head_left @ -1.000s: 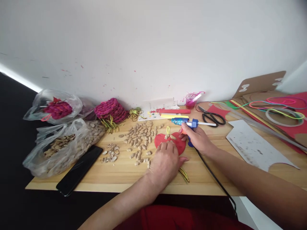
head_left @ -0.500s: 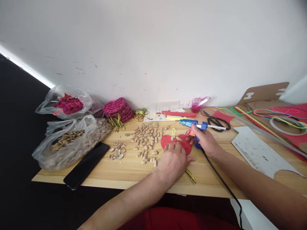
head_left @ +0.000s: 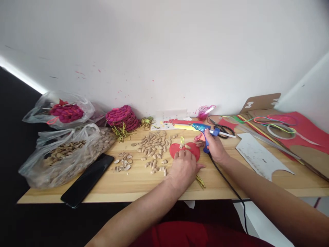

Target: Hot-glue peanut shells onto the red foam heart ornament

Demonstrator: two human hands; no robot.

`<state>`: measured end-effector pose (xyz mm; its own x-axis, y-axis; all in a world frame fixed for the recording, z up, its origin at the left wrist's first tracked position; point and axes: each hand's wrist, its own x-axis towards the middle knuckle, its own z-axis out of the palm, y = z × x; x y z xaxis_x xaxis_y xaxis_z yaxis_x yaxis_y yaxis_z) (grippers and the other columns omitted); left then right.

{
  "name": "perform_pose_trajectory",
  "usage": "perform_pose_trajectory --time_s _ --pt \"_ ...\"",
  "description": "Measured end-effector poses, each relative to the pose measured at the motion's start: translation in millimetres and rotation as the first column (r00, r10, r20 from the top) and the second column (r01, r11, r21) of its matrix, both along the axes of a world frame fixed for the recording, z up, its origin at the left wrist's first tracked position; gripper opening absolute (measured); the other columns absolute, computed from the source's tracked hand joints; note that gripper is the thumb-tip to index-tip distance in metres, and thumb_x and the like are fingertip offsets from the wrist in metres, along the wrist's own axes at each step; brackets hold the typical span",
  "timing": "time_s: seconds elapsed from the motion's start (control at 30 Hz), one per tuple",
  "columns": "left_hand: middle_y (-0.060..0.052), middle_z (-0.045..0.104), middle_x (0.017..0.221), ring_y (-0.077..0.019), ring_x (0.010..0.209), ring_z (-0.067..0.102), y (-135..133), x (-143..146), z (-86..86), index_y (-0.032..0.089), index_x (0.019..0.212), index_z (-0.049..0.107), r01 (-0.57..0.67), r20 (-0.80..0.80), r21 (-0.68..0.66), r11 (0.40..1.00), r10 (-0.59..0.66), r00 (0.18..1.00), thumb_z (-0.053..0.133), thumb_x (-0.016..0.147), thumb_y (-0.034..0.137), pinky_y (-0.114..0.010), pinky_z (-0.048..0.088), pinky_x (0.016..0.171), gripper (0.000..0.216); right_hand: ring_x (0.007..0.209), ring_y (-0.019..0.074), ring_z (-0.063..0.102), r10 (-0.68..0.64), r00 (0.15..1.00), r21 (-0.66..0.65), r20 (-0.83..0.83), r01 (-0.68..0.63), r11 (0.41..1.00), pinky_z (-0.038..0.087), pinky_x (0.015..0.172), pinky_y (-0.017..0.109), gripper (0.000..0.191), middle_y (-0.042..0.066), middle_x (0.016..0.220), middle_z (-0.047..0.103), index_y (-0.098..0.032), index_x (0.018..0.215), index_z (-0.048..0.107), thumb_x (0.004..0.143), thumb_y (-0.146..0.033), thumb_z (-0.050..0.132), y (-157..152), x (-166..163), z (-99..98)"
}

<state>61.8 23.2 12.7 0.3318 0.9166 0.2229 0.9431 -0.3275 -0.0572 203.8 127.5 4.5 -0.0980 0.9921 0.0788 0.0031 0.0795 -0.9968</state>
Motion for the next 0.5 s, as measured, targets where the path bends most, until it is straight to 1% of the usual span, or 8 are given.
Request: perform_pose_trajectory --time_s 0.13,0.2,0.3,0.37,0.5 --pt "-0.016 0.069 0.099 -0.0309 0.096 0.065 0.0 -0.2 -1.2 0.005 0.110 0.070 0.004 -0.009 0.016 1.000 -0.003 1.000 0.054 0.095 0.057 -0.041 0.055 0.080 0.057 0.064 0.0195 0.070 -0.024 0.991 -0.012 0.131 0.025 1.000 0.056 0.061 0.031 0.065 0.010 0.094 0.077 -0.019 0.083 0.071 0.082 -0.081 0.052 -2.6 -0.2 2.5" --pt "-0.016 0.069 0.099 -0.0309 0.096 0.065 0.3 -0.6 -1.8 0.006 0.108 0.071 0.005 -0.010 0.016 1.000 -0.005 1.000 0.054 0.094 0.057 -0.041 0.055 0.079 0.056 0.060 0.0174 0.068 -0.022 0.984 -0.012 0.178 0.024 1.000 0.054 0.060 0.030 0.067 0.010 0.099 0.077 -0.018 0.086 0.071 0.083 -0.081 0.050 -3.2 -0.4 4.0" --pt "-0.015 0.069 0.098 -0.0308 0.094 0.065 0.3 -1.3 -2.4 0.007 0.104 0.072 0.009 -0.008 0.021 1.000 -0.009 1.000 0.055 0.094 0.057 -0.041 0.055 0.078 0.054 0.056 0.0155 0.065 -0.010 0.975 -0.005 0.221 0.012 1.000 0.053 0.059 0.029 0.069 0.009 0.094 0.077 -0.017 0.084 0.070 0.084 -0.082 0.047 -2.1 -0.3 4.8" --pt "-0.015 0.069 0.099 -0.0308 0.093 0.064 -0.2 -1.6 -2.5 0.007 0.105 0.072 0.011 -0.014 0.034 0.999 -0.010 1.000 0.055 0.094 0.058 -0.041 0.055 0.077 0.055 0.053 0.0138 0.062 0.002 0.972 0.007 0.235 -0.004 1.000 0.052 0.058 0.029 0.069 0.008 0.089 0.076 -0.018 0.083 0.069 0.085 -0.082 0.045 -0.9 0.2 4.4" --pt "-0.016 0.068 0.102 -0.0307 0.091 0.064 -1.8 -2.1 -2.0 0.007 0.107 0.072 0.017 -0.016 0.051 0.999 -0.016 1.000 0.055 0.093 0.059 -0.042 0.055 0.075 0.057 0.058 0.0143 0.061 0.014 0.973 0.012 0.229 -0.017 1.000 0.050 0.056 0.027 0.066 0.007 0.085 0.075 -0.018 0.083 0.068 0.085 -0.081 0.047 0.4 2.0 2.0"
